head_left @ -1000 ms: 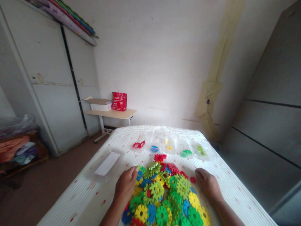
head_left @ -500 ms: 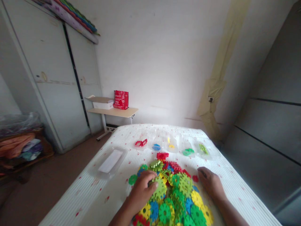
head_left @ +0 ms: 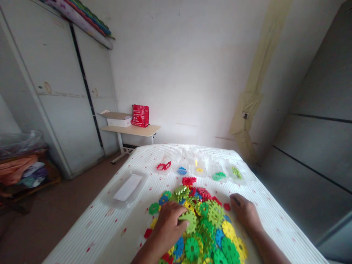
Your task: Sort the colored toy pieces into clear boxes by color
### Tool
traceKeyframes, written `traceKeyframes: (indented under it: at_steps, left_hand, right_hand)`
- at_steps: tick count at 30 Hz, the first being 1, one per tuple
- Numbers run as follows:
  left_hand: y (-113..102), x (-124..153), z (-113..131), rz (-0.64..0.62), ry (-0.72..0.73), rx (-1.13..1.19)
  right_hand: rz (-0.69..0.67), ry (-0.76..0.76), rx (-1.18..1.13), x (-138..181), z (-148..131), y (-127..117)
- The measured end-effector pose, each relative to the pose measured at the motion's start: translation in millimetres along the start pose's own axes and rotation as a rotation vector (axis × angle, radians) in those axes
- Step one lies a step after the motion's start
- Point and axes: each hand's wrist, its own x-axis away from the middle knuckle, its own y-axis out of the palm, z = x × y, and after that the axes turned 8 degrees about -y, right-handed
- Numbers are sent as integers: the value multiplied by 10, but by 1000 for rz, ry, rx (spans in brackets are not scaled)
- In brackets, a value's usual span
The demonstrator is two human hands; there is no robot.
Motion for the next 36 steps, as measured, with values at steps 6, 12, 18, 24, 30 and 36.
traceKeyframes:
  at_steps: [6,12,18,24,30,36]
  left_hand:
    - [58,0,-20,-12,86,27]
    - [57,34,-3,-10,106,18]
    - [-52,42,34,-57,-22,119]
    - [-147,-12,17,-76,-160,373]
    - [-159,-51,53,-76,-283,821]
    - [-126,-41,136,-34,-353,1032]
  right_hand:
    - [-22,2,43,13,-5,12]
    - [-24,-15,59,13,-42,-4]
    - [-24,-14,48,15,-58,-21]
    - [1,-6,-5,13,-80,-39]
    - [53,33,-238,-8,-314,-23]
    - [-161,21,-685,17,-1034,40]
